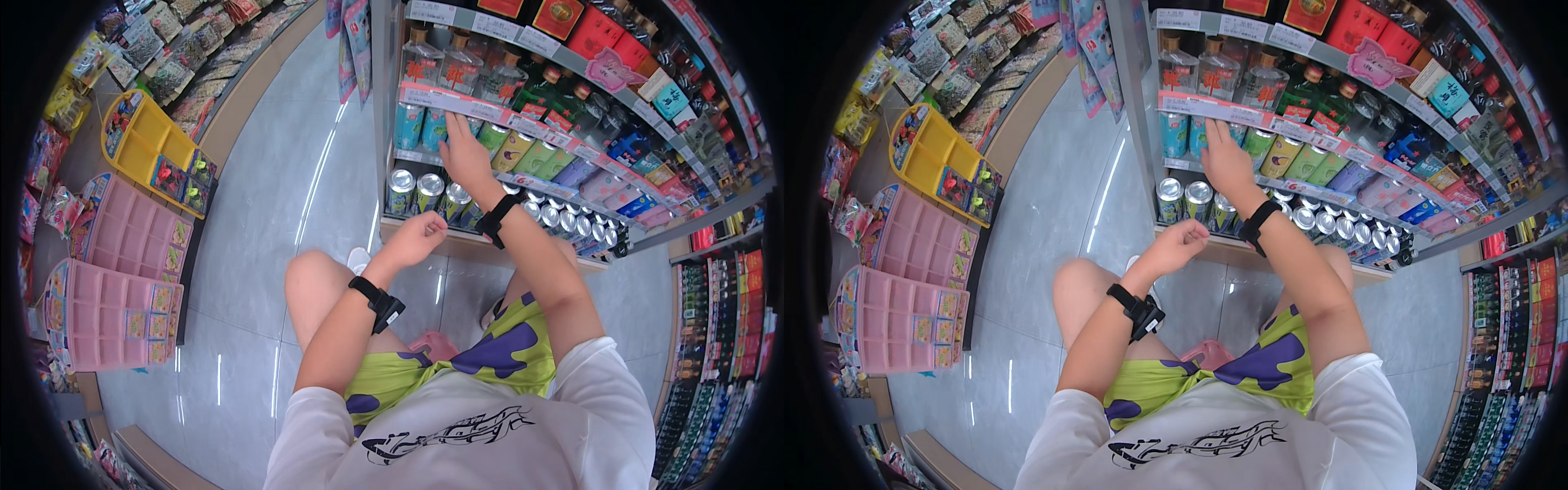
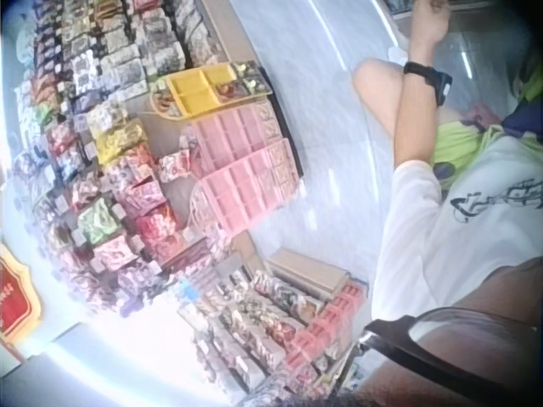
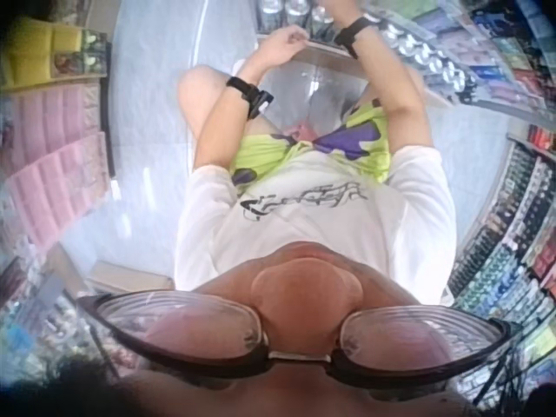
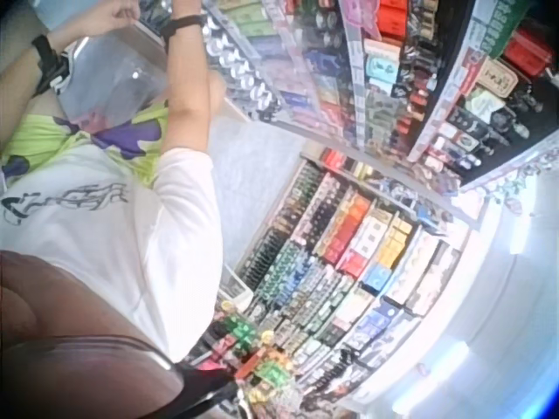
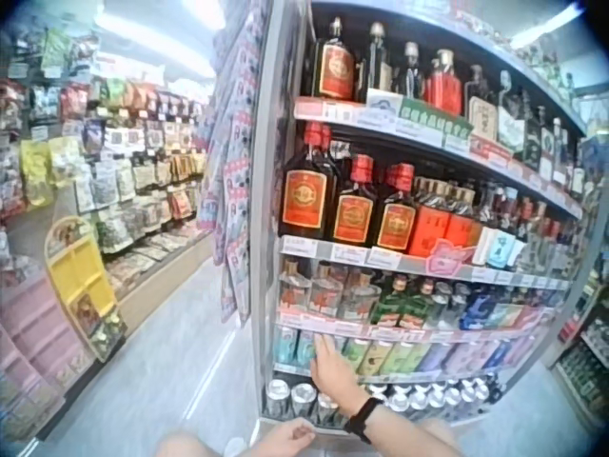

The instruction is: Organize cans and bottles on the supermarket shelf.

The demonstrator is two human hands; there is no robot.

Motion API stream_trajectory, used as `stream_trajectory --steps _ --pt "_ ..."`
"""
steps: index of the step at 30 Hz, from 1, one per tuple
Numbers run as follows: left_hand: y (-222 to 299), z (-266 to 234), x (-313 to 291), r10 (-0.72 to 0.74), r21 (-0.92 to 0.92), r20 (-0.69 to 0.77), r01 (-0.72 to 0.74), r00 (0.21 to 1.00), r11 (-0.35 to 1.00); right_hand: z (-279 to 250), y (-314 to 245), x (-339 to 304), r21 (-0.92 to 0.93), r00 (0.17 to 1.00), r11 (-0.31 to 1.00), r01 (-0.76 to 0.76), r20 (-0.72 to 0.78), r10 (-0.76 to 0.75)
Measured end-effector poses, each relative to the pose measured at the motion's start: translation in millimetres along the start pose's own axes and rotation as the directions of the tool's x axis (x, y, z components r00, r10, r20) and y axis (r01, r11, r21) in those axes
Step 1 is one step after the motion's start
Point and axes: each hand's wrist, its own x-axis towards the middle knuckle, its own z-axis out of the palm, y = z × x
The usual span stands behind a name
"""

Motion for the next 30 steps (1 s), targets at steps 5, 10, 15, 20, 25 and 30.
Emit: stream_trajectory --steps 5,10,15,20,25,30 --pt "-4.6 3.7 0.3 0.045 -0.026 -0.003 -0.045 0.999 0.999 7.0 2.9 12.0 0.047 0.996 0.995 -0.085 -0.034 0.087" --pt "-5.7 4.7 1.4 0.06 -0.003 0.016 -0.06 0.998 0.998 18.9 0.8 12.8 0.159 0.985 0.983 -0.094 -0.131 0.116" --pt "-1.1 8.3 1.7 0.081 -0.016 0.001 -0.081 0.997 0.997 23.9 0.9 11.3 0.232 0.974 0.965 -0.125 -0.159 0.164" --pt "0.4 7.7 1.8 0.05 -0.028 0.004 -0.05 0.999 0.998 16.2 -1.1 12.3 0.134 0.973 0.989 -0.06 -0.212 0.087" --pt "-4.3 10.4 5.7 0.099 0.026 0.003 -0.1 0.995 0.995 13.2 -4.3 13.0 0.065 0.979 0.991 -0.115 -0.16 0.124" --pt "-10.5 16.1 11.2 0.092 -0.016 0.006 -0.091 0.996 0.996 15.2 -6.2 13.3 -0.048 0.977 0.985 -0.169 -0.141 0.16"
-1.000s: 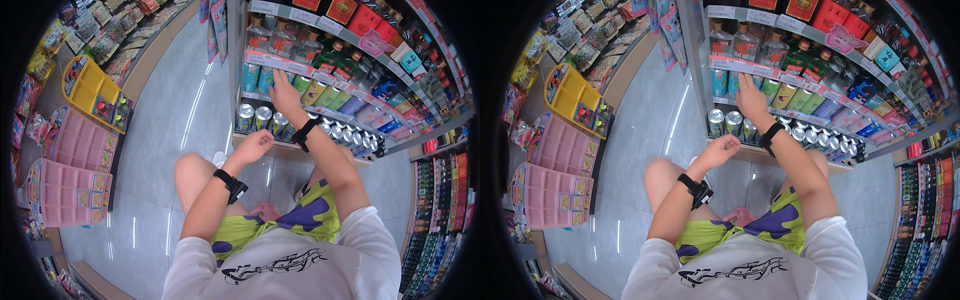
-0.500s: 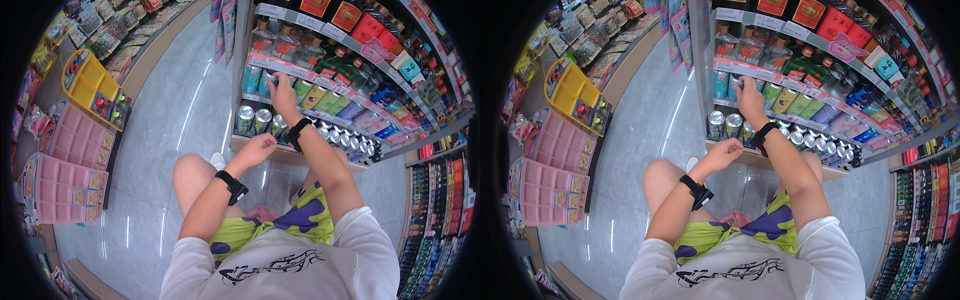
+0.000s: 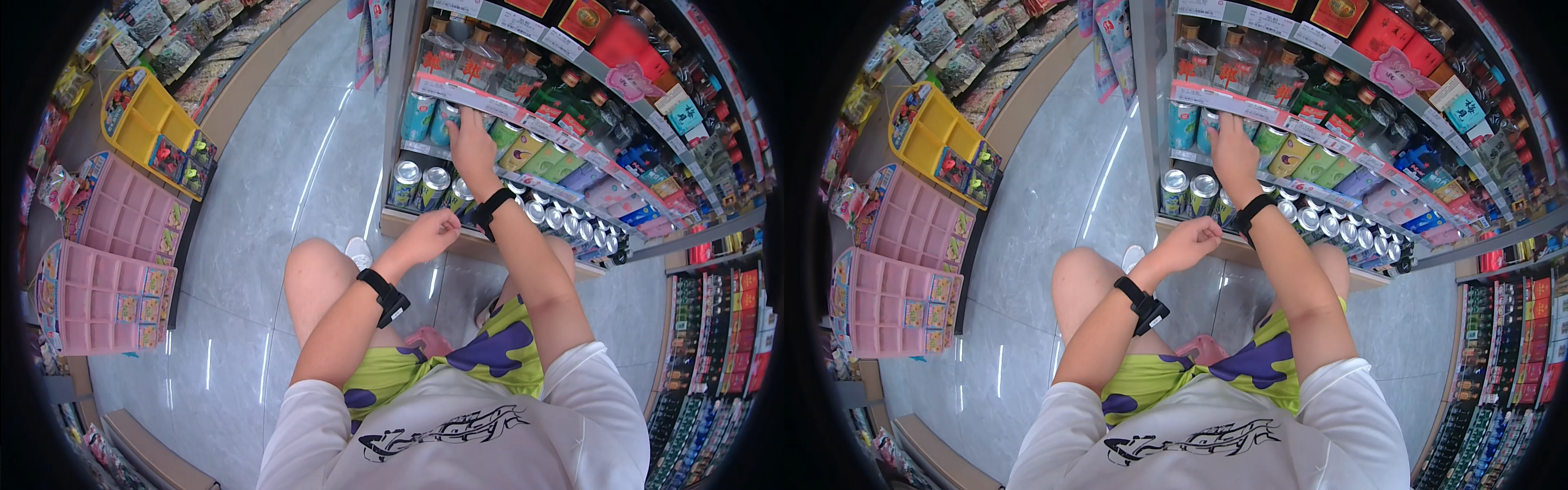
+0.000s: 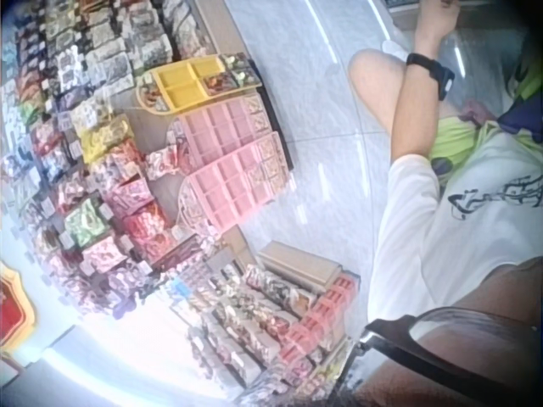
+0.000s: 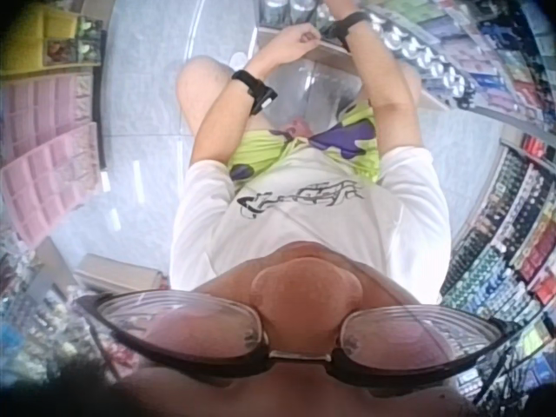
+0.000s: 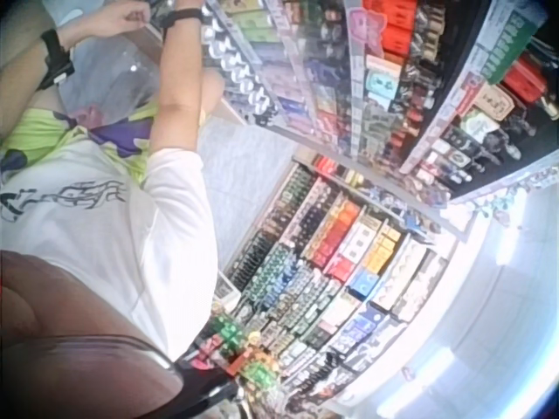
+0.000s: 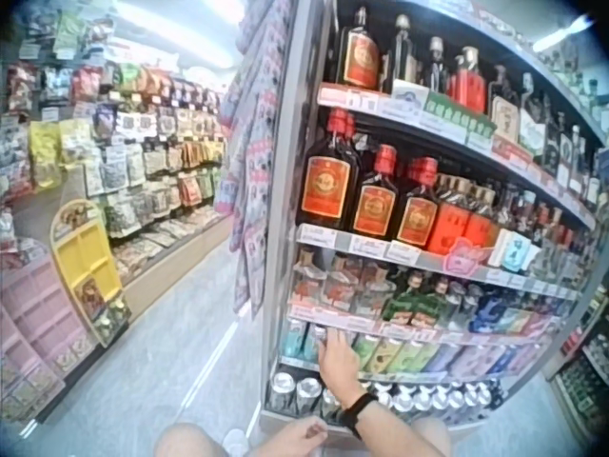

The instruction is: Organize cans and bottles on the supermarket shelf.

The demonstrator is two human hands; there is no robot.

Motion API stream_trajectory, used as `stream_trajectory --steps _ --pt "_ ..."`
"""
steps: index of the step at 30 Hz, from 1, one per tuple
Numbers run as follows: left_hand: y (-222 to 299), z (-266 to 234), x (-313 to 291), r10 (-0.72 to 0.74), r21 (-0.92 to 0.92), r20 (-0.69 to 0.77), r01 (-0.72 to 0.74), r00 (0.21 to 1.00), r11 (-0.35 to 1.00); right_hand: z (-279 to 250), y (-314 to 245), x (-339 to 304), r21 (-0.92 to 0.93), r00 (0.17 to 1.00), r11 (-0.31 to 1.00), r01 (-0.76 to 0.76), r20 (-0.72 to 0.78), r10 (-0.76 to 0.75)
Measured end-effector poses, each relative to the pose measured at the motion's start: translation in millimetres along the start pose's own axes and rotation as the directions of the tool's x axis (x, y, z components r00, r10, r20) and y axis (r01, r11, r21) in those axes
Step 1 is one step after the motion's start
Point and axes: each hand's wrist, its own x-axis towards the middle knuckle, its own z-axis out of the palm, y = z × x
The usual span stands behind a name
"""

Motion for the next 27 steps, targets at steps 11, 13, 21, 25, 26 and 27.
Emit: stream_trajectory --steps 11,13,21,25,26,27 --pt "-5.5 2.8 2.8 -0.003 0.016 0.023 0.003 1.0 1.0 3.2 -8.7 -4.4 0.135 0.955 0.947 0.293 0.014 -0.297" --pt "-4.1 3.2 3.8 -0.004 0.033 0.033 0.003 0.999 0.999 8.9 -11.3 6.6 0.16 0.94 0.928 0.337 -0.011 -0.34" --pt "-3.9 7.5 5.9 -0.046 0.046 0.041 0.044 0.998 0.998 33.4 -23.1 21.5 0.22 0.993 0.97 0.105 -0.08 -0.089" --pt "-9.3 8.6 7.6 -0.002 0.021 0.04 0.001 0.999 1.0 37.9 -26.8 20.0 0.18 0.993 0.983 0.042 -0.112 -0.022" --pt "-6.9 8.9 7.4 -0.005 0.018 0.04 0.005 0.999 1.0 38.5 -25.9 19.9 0.18 0.994 0.983 0.04 -0.108 -0.021" --pt "-4.5 8.9 7.9 -0.011 0.04 0.056 0.009 0.998 0.999 38.8 -24.7 20.7 0.17 0.992 0.984 0.048 -0.121 -0.027"
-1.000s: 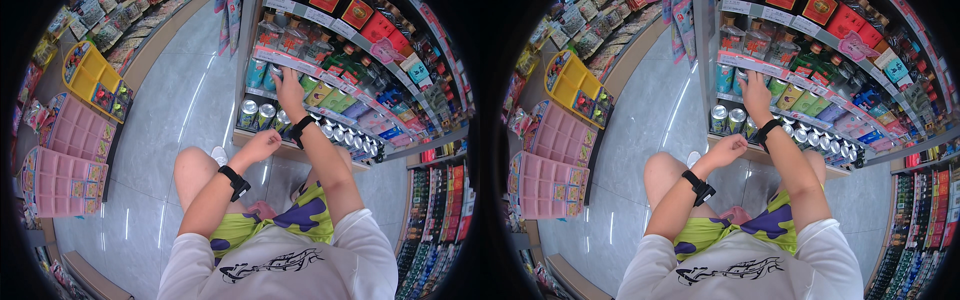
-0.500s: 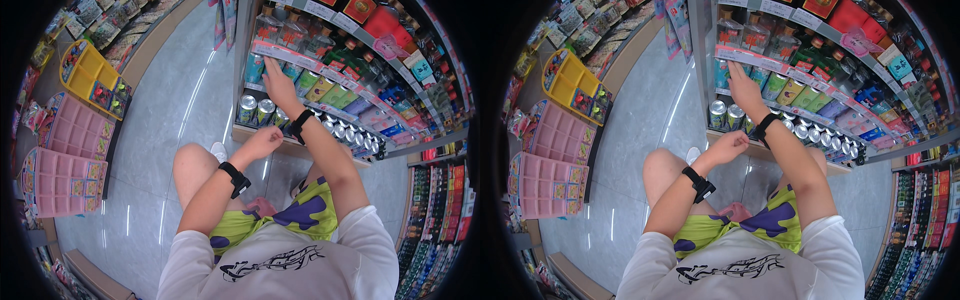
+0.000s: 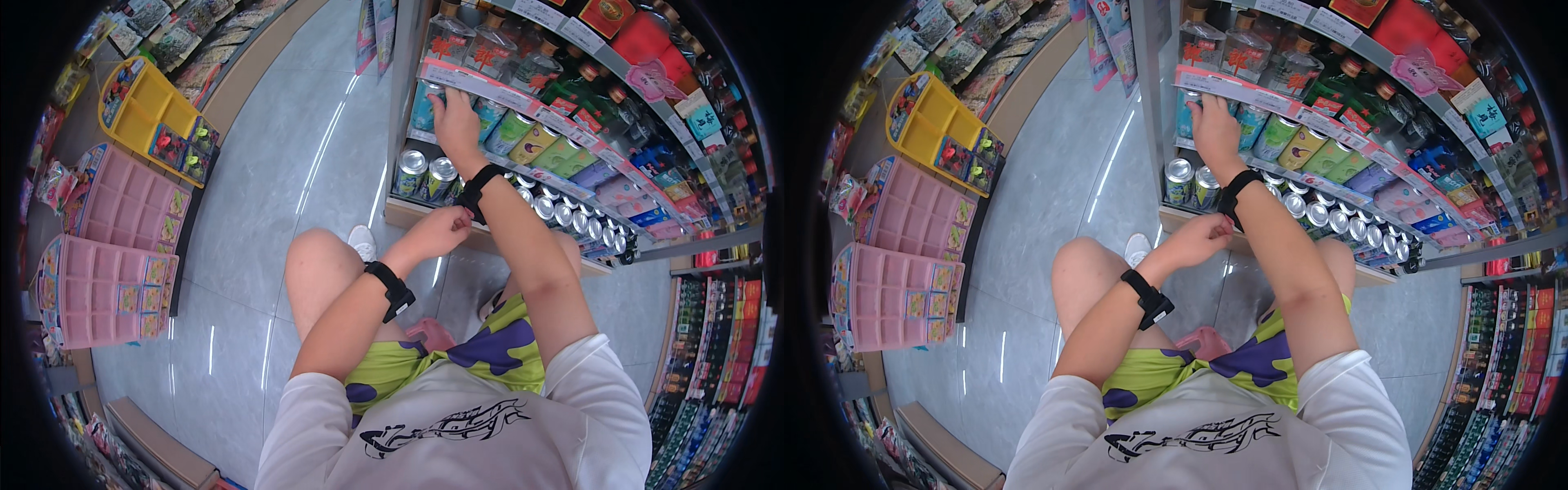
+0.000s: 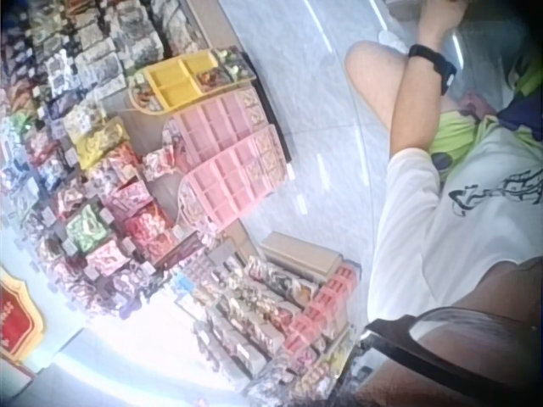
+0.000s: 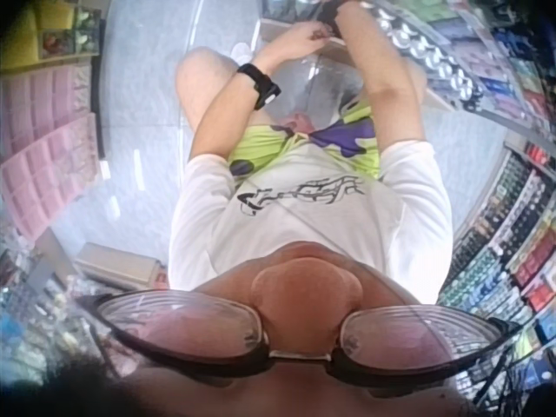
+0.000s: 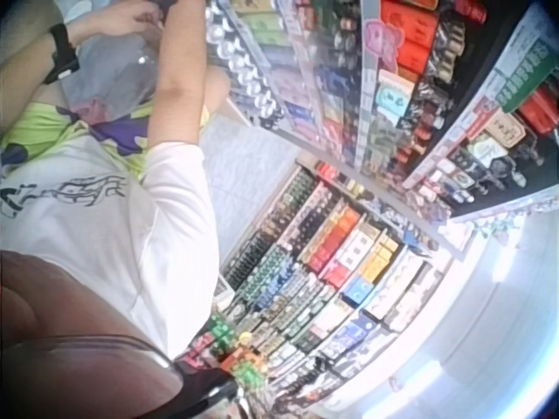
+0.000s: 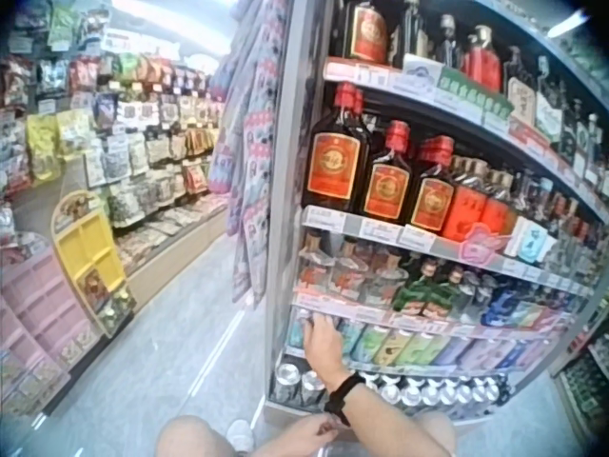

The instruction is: Organize cans and bottles on the supermarket shelf.

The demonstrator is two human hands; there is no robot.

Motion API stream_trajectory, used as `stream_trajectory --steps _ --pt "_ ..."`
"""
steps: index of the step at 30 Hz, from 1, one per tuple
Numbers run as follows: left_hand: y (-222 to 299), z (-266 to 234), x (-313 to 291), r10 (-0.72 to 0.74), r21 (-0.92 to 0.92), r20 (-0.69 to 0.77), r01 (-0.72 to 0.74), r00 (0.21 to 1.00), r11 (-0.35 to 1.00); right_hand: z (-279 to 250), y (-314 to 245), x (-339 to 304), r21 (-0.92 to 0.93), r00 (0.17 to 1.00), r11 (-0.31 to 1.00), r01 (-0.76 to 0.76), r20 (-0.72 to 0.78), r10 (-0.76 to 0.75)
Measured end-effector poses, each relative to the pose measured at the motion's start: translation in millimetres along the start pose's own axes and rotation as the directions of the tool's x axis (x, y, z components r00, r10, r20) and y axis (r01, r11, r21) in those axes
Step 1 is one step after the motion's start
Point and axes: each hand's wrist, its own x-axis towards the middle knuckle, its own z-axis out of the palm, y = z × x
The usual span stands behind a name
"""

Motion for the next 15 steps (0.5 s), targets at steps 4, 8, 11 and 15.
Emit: stream_trajectory --steps 4,8,11,15 --pt "-1.3 -1.1 1.0 0.016 0.006 0.002 -0.016 1.0 1.0 -1.8 -0.2 2.2 -0.061 1.0 0.998 0.012 0.029 -0.01" --pt "-0.7 -1.4 0.7 0.007 0.01 -0.025 -0.006 1.0 1.0 0.5 1.0 2.6 -0.063 0.998 0.997 0.052 0.022 -0.051" --pt "4.7 2.7 4.2 0.012 0.047 -0.003 -0.012 1.0 0.999 -1.0 17.8 6.1 0.112 0.992 0.986 0.121 0.007 -0.122" --pt "5.2 5.9 5.0 0.027 0.101 -0.003 -0.027 1.0 0.994 1.8 28.6 8.7 0.046 0.992 0.995 0.089 0.089 -0.093"
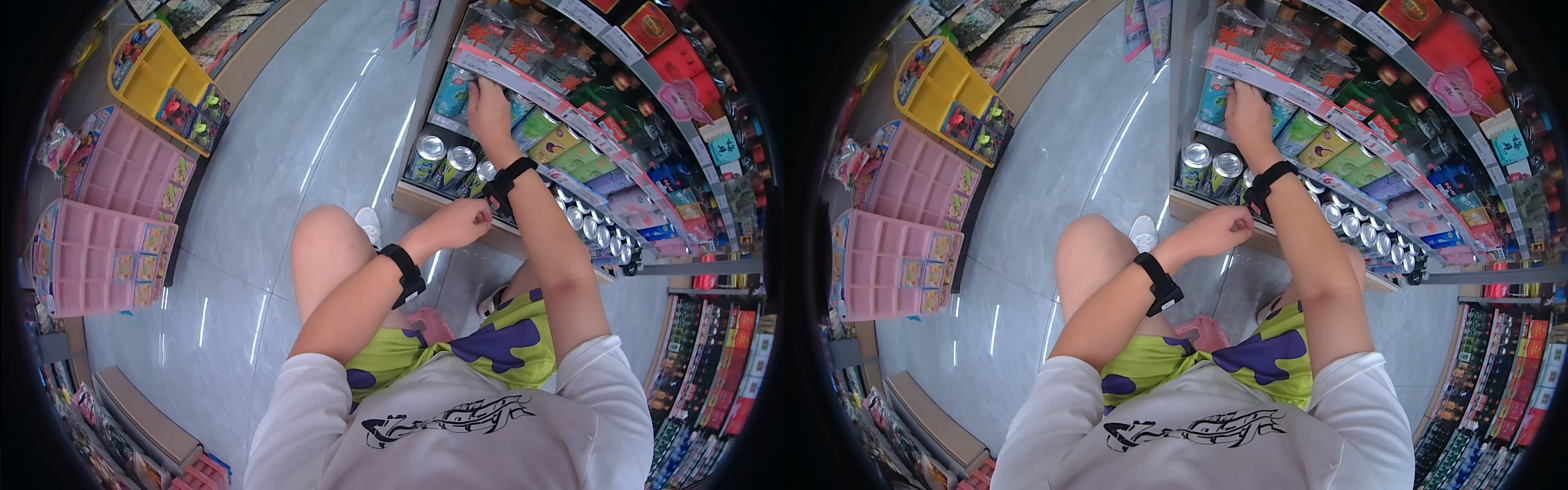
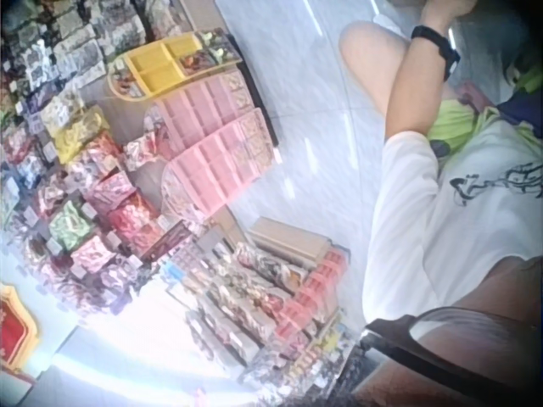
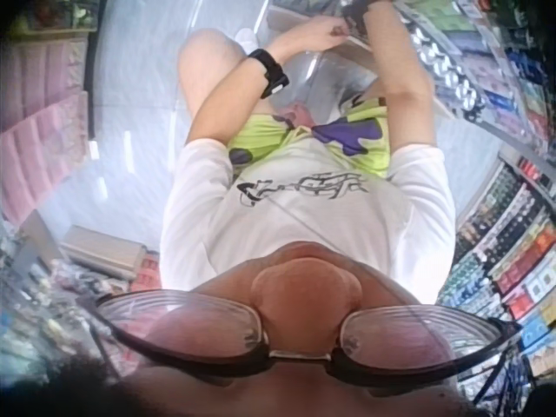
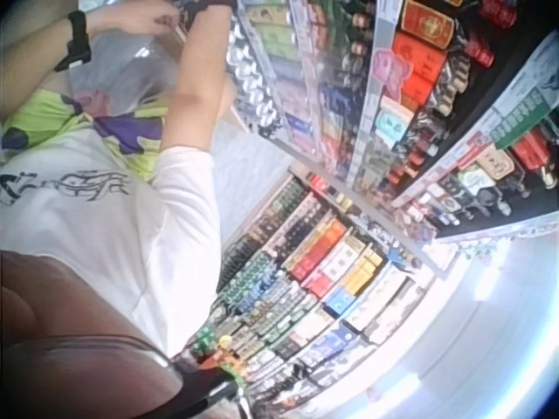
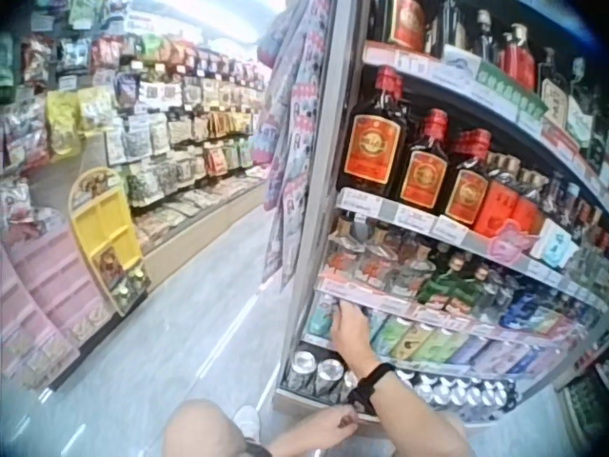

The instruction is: Organize cans and bottles on the supermarket shelf.

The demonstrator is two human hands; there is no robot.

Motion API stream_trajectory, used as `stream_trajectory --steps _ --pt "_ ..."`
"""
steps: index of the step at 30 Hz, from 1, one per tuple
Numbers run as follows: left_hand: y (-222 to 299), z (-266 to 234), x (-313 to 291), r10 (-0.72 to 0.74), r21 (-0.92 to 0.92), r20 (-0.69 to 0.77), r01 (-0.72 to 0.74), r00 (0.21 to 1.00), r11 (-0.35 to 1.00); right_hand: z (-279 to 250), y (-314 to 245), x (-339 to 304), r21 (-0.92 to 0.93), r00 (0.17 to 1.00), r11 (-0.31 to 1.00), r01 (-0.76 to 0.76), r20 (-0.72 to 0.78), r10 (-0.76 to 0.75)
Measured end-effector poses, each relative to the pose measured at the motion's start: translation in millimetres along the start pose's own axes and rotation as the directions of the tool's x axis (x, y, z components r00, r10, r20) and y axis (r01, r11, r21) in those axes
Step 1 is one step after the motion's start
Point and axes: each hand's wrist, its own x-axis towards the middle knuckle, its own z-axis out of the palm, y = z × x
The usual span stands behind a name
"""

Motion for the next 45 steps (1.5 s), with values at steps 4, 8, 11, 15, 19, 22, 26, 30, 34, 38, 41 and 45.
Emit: stream_trajectory --steps 4,8,11,15,19,22,26,30,34,38,41,45 --pt "-1.3 0.1 0.8 0.001 0.033 -0.003 -0.001 1.0 0.999 -1.8 -11.3 -0.7 -0.069 0.998 0.997 0.022 -0.062 -0.026" --pt "-0.1 0.7 3.2 0.006 0.039 0.009 -0.007 1.0 0.999 1.6 -15.7 -2.3 -0.049 0.994 0.999 0.007 -0.106 -0.013" --pt "-3.0 2.6 2.4 -0.017 0.057 0.014 0.016 1.0 0.998 8.2 -14.7 -2.7 -0.041 0.996 0.999 -0.034 -0.079 0.03" --pt "-8.0 3.8 1.3 0.01 0.066 0.02 -0.011 1.0 0.998 11.0 -20.4 -0.9 -0.105 0.996 0.991 -0.087 -0.029 0.084" --pt "-7.4 11.4 8.7 0.012 0.088 0.029 -0.014 1.0 0.996 2.3 -13.3 -0.3 -0.17 0.995 0.981 -0.098 -0.046 0.091" --pt "-3.1 10.5 13.7 -0.02 0.177 0.06 0.01 0.998 0.984 11.7 -1.3 -1.4 -0.138 0.993 0.985 -0.104 -0.074 0.095" --pt "-20.9 17.0 12.9 -0.049 0.102 0.13 0.035 0.99 0.994 12.4 -12.0 -4.3 -0.119 0.984 0.979 -0.163 0.058 0.171" --pt "-15.5 19.3 13.6 -0.07 0.019 0.098 0.068 0.993 0.997 -11.0 -8.8 -13.7 -0.082 0.981 0.981 -0.174 0.07 0.18" --pt "-11.0 19.1 11.3 -0.042 0.015 0.111 0.041 0.993 0.999 -25.2 2.0 -21.6 -0.158 0.99 0.982 -0.105 0.073 0.117" --pt "-8.7 17.4 11.7 -0.051 0.096 0.131 0.039 0.99 0.995 -32.0 3.0 -16.1 -0.139 0.987 0.986 -0.095 0.114 0.111" --pt "-7.1 15.2 9.9 -0.074 0.141 0.135 0.054 0.988 0.988 -28.7 2.3 -13.8 -0.184 0.984 0.979 -0.088 0.133 0.114" --pt "-9.6 13.8 6.9 -0.069 0.122 0.12 0.054 0.99 0.991 -25.8 1.0 -11.4 -0.235 0.978 0.968 -0.084 0.165 0.125"
